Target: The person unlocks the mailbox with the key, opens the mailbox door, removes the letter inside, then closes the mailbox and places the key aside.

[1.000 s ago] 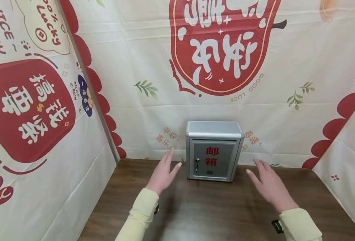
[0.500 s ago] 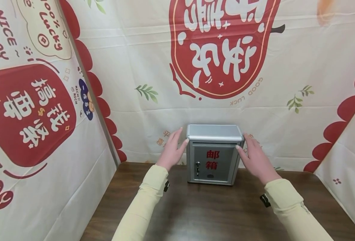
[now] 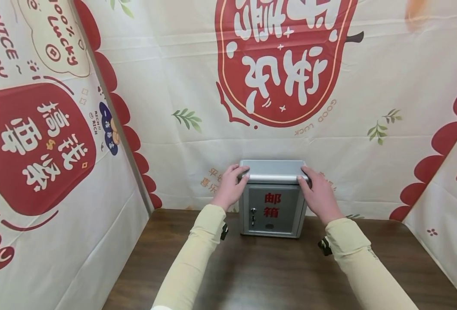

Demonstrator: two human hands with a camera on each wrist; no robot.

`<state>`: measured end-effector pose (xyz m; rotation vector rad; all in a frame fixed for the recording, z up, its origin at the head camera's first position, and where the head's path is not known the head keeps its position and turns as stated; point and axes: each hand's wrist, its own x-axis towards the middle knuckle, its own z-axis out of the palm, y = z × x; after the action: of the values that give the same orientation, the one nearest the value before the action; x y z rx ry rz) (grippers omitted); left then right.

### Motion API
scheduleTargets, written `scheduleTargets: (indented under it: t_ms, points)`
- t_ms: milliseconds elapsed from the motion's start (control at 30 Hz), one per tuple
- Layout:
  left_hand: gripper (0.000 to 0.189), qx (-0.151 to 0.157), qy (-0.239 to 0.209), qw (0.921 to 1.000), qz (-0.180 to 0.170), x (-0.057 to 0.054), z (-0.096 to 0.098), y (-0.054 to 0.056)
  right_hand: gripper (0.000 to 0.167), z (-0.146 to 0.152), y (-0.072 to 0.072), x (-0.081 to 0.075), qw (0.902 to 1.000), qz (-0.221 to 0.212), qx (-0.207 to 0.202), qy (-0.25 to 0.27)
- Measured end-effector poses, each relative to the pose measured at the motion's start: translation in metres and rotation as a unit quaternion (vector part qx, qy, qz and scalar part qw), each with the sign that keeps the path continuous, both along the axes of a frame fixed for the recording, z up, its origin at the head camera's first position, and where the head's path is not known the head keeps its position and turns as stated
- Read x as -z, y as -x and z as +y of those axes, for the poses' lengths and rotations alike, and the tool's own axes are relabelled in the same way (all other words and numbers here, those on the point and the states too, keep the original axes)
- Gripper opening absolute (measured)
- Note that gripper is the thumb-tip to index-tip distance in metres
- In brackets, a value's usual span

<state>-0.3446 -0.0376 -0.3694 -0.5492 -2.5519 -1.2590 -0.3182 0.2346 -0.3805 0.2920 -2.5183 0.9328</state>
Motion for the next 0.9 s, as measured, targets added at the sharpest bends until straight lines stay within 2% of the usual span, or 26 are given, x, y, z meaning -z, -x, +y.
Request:
scheduleTargets:
  t_ms: [267, 700, 900]
  points:
    - [0.037, 0.012, -0.034, 0.9993, -0.008, 0.0080, -0.0024, 0.0021, 0.056, 0.0008, 0.0005, 0.0054, 0.9997, -0.006, 0.017, 0.016]
    - [0.037, 0.001, -0.040, 0.9992, -0.008, 0.0094, -0.0011, 0.0024, 0.056, -0.0006, -0.0008, 0.0012, 0.9997, -0.001, 0.021, 0.009]
    - [0.036, 0.016, -0.062, 0.9979, -0.008, 0.0100, -0.0032, 0.0018, 0.054, -0.0010, -0.0002, 0.0036, 0.9997, 0.010, 0.020, 0.003]
